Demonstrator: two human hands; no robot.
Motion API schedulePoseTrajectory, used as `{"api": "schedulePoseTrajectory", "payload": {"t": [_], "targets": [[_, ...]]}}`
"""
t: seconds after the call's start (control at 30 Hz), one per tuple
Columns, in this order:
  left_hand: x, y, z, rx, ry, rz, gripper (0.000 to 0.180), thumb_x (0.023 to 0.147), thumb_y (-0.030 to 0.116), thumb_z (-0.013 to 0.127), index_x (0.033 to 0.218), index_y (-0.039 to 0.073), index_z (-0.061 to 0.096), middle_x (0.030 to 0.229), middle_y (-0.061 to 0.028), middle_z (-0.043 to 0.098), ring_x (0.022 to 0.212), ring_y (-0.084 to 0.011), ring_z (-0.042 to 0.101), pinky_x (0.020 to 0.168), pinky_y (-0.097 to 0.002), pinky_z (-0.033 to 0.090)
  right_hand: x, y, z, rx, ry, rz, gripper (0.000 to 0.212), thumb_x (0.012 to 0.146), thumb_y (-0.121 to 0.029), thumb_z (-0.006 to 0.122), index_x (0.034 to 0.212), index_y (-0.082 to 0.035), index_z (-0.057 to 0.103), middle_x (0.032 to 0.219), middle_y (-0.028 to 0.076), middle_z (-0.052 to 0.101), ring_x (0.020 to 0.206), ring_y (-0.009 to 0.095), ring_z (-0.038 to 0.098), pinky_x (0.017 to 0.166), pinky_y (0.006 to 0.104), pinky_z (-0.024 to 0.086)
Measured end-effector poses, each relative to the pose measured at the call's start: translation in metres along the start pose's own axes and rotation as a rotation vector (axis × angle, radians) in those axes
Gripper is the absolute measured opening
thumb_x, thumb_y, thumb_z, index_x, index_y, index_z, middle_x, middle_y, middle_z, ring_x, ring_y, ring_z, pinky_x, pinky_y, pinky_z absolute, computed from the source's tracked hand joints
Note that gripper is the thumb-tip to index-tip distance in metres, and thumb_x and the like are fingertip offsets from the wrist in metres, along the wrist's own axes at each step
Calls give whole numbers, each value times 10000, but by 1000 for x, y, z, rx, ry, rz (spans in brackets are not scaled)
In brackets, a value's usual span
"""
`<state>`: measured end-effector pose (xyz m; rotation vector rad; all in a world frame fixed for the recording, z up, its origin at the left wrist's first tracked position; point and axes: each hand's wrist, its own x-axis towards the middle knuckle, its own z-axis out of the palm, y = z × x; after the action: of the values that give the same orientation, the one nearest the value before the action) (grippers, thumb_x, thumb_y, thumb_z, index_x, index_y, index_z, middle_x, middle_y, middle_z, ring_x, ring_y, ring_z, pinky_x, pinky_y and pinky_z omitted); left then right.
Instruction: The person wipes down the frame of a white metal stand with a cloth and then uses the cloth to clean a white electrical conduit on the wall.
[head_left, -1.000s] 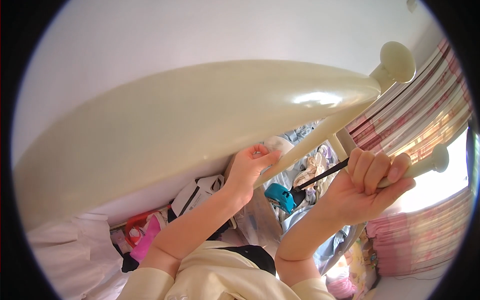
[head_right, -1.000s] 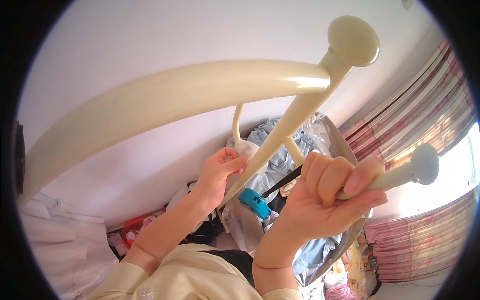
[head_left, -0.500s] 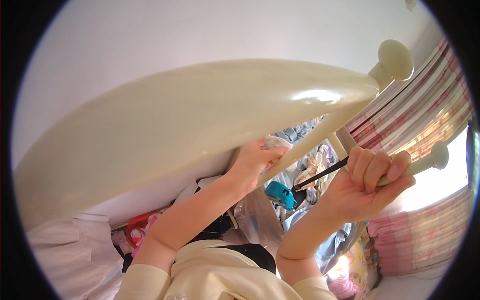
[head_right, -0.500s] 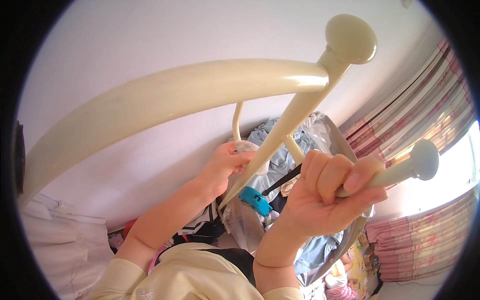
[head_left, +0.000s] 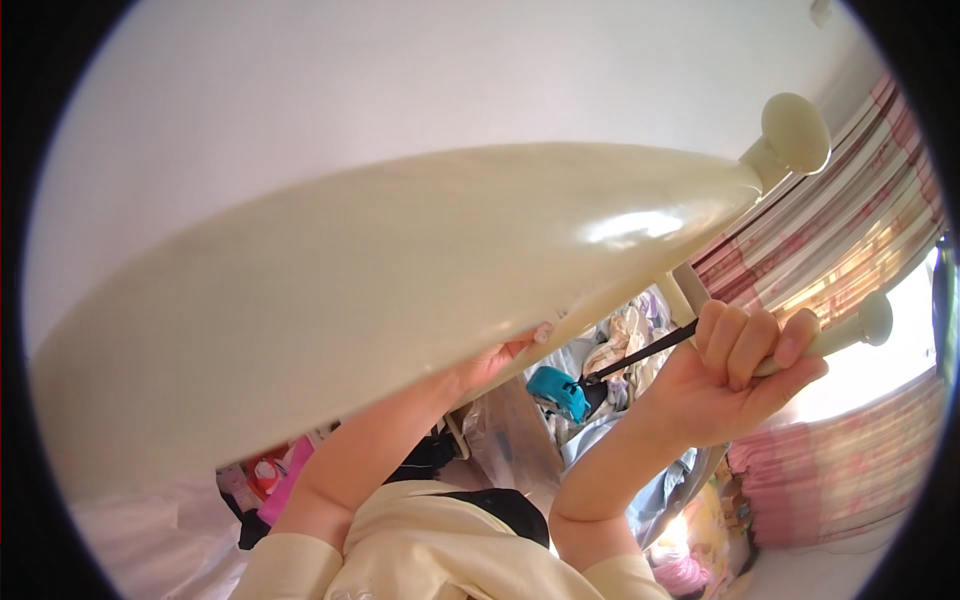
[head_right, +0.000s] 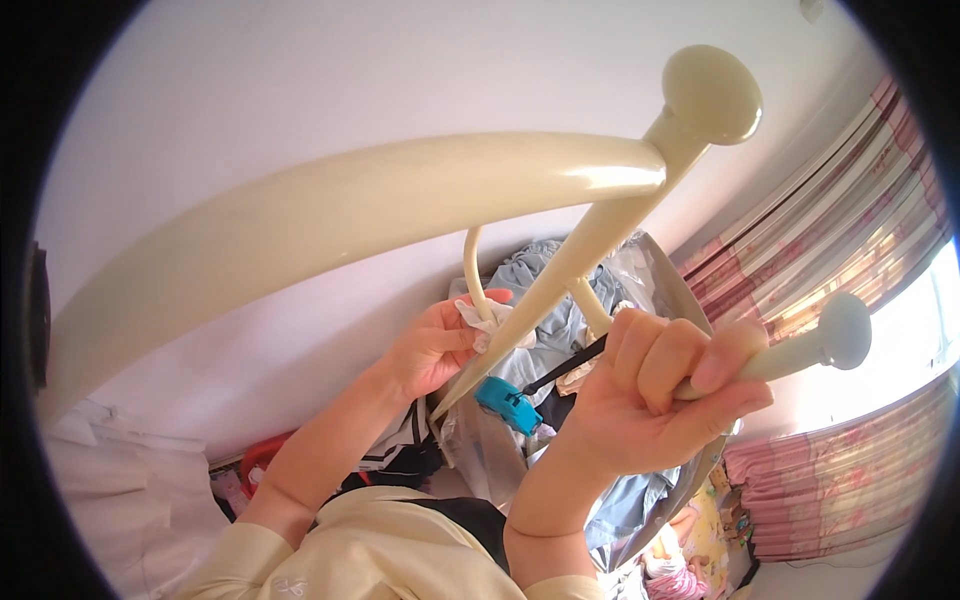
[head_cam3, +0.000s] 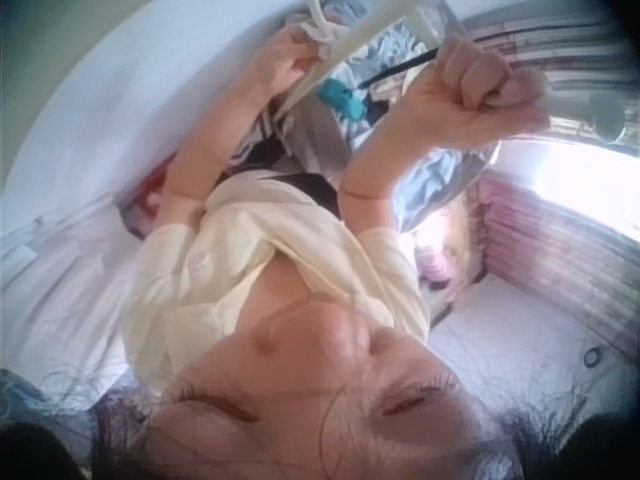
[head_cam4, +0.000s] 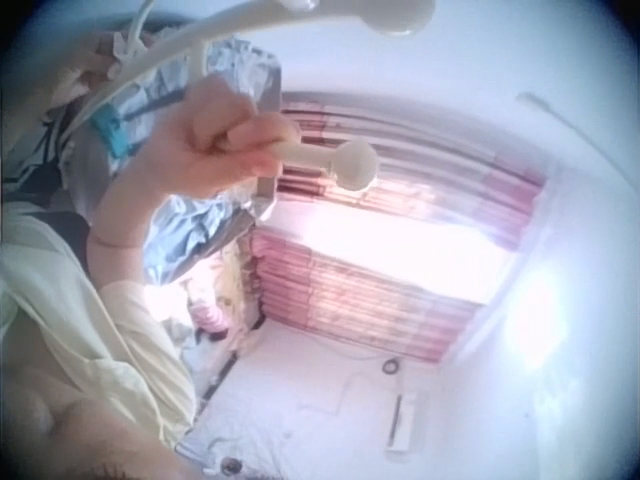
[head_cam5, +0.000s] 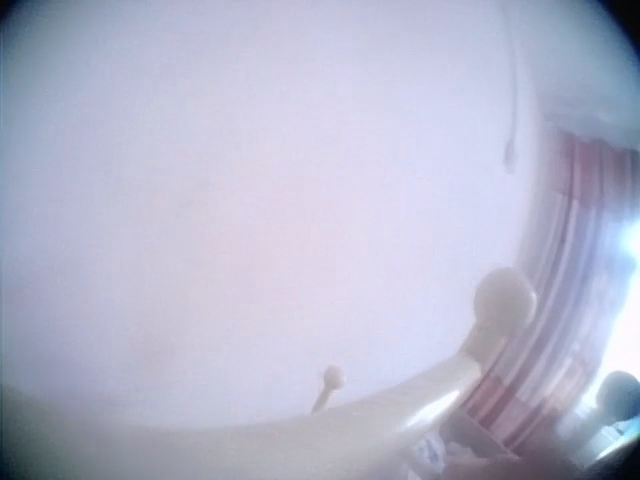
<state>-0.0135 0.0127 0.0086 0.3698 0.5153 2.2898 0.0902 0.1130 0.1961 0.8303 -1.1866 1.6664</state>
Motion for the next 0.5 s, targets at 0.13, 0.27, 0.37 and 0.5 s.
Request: {"api": "schedulePoseTrajectory", "payload": {"t": [0.13, 0.27, 0.37, 0.5], "targets": [[-7, 11, 24, -67, -16, -66, 479, 838, -28, 632, 1281, -10, 451, 1090, -109, 612, 968, -172, 633, 826, -274, 533, 1, -2, -5, 1, -11, -7, 356, 1017, -433, 314, 816, -140, 344, 486, -59, 260, 417, 49, 147, 425, 238, 153], [-2, 7, 37, 31, 24, -25, 446, 849, 10, 643, 1260, -15, 473, 1039, -96, 635, 934, -157, 638, 798, -266, 527, 1, -3, -9, 4, -4, 1, 355, 1016, -433, 317, 818, -139, 345, 492, -59, 260, 421, 52, 150, 432, 241, 157], [5, 15, 46, 300, 191, 59, 414, 863, 48, 645, 1243, -18, 495, 994, -83, 652, 901, -144, 640, 776, -258, 519, -1, 0, -9, 47, 6, 22, 360, 1013, -440, 321, 822, -136, 349, 494, -57, 263, 423, 55, 155, 434, 244, 159], [26, 19, 32, 685, 363, 410, 413, 873, 50, 624, 1253, -39, 491, 949, -86, 659, 837, -121, 639, 737, -236, 511, -1, -7, 3, -6, -25, 15, 366, 1010, -447, 328, 826, -132, 355, 487, -52, 267, 411, 54, 164, 425, 243, 161]]}}
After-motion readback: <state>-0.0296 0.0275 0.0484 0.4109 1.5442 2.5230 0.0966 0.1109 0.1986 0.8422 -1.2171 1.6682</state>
